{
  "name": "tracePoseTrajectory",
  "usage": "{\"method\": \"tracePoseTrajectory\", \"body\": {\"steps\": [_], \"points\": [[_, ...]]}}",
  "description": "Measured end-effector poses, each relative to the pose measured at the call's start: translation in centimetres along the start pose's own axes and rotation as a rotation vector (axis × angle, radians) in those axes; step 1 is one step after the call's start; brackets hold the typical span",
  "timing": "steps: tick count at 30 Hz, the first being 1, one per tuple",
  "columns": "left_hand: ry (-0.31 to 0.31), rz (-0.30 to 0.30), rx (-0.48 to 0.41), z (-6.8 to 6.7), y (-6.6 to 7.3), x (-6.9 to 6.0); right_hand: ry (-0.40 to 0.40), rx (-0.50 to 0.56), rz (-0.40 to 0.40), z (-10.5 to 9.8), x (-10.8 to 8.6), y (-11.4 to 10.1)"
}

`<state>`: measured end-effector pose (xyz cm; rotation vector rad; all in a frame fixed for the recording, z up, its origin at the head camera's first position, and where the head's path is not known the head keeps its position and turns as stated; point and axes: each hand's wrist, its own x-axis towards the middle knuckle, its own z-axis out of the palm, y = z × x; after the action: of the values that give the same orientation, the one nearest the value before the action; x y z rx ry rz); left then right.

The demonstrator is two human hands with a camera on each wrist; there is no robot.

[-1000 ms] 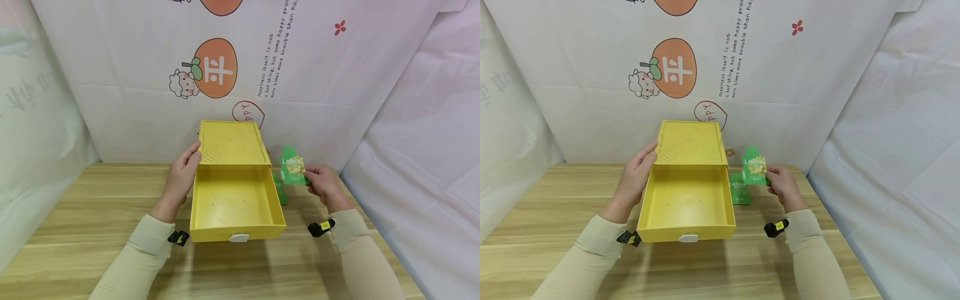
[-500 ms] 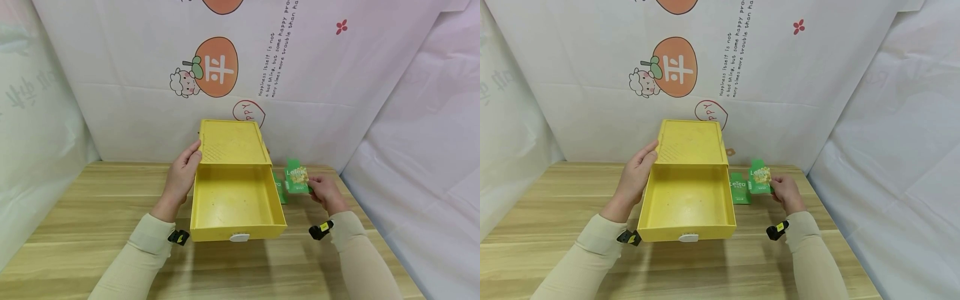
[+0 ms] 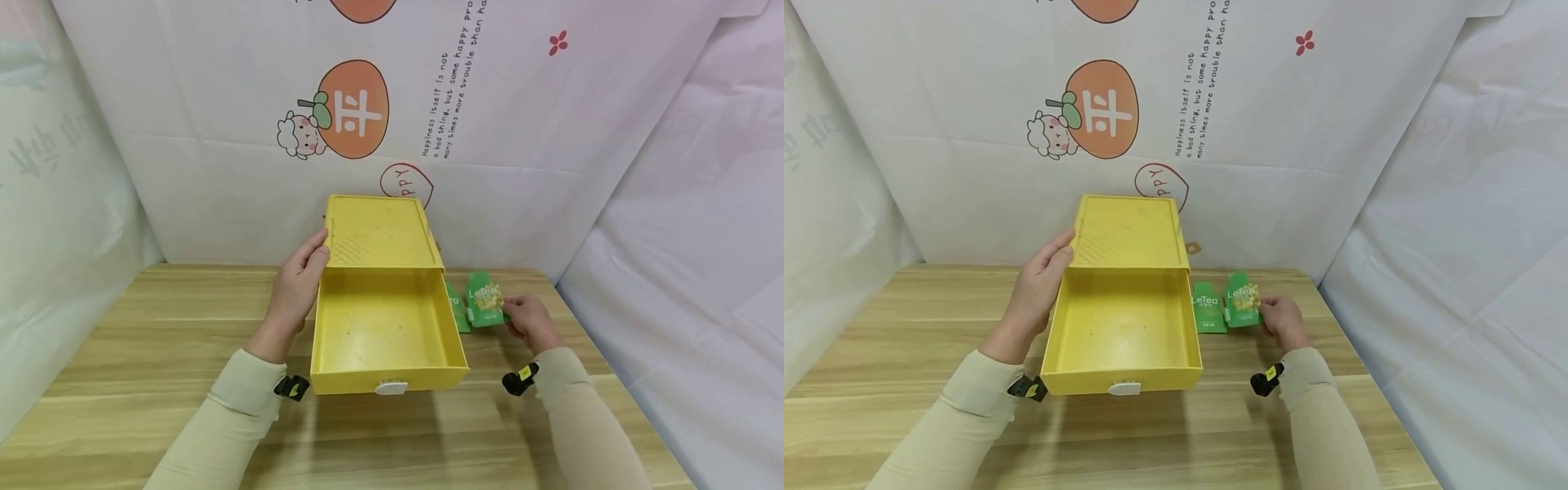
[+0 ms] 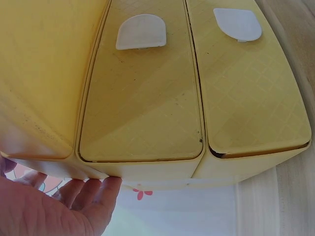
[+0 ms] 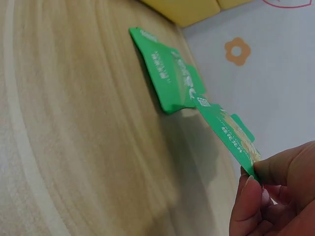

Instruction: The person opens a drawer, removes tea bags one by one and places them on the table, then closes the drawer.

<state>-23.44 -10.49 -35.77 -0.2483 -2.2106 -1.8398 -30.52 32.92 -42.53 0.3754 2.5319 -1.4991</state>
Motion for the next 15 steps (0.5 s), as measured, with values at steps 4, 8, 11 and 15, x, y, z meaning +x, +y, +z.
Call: {"method": "tracePoseTrajectory", "body": {"steps": [4, 8, 11, 15], "points": [[-0.004, 0.003, 0.002, -0.1, 0.0, 0.0, 0.009, -0.028, 0.02, 0.1, 0.1, 0.4], [-0.005, -0.001, 0.004, -0.1, -0.1, -0.1, 0.016, -0.079, 0.036, -0.1, 0.4, 0.8], [-0.004, -0.004, 0.006, 0.0, -0.1, 0.0, 0.03, -0.149, 0.029, -0.1, 0.8, 1.4], [-0.001, -0.005, 0.005, 0.0, 0.0, -0.1, 0.06, -0.278, 0.004, 0.1, 1.3, 1.8]]}}
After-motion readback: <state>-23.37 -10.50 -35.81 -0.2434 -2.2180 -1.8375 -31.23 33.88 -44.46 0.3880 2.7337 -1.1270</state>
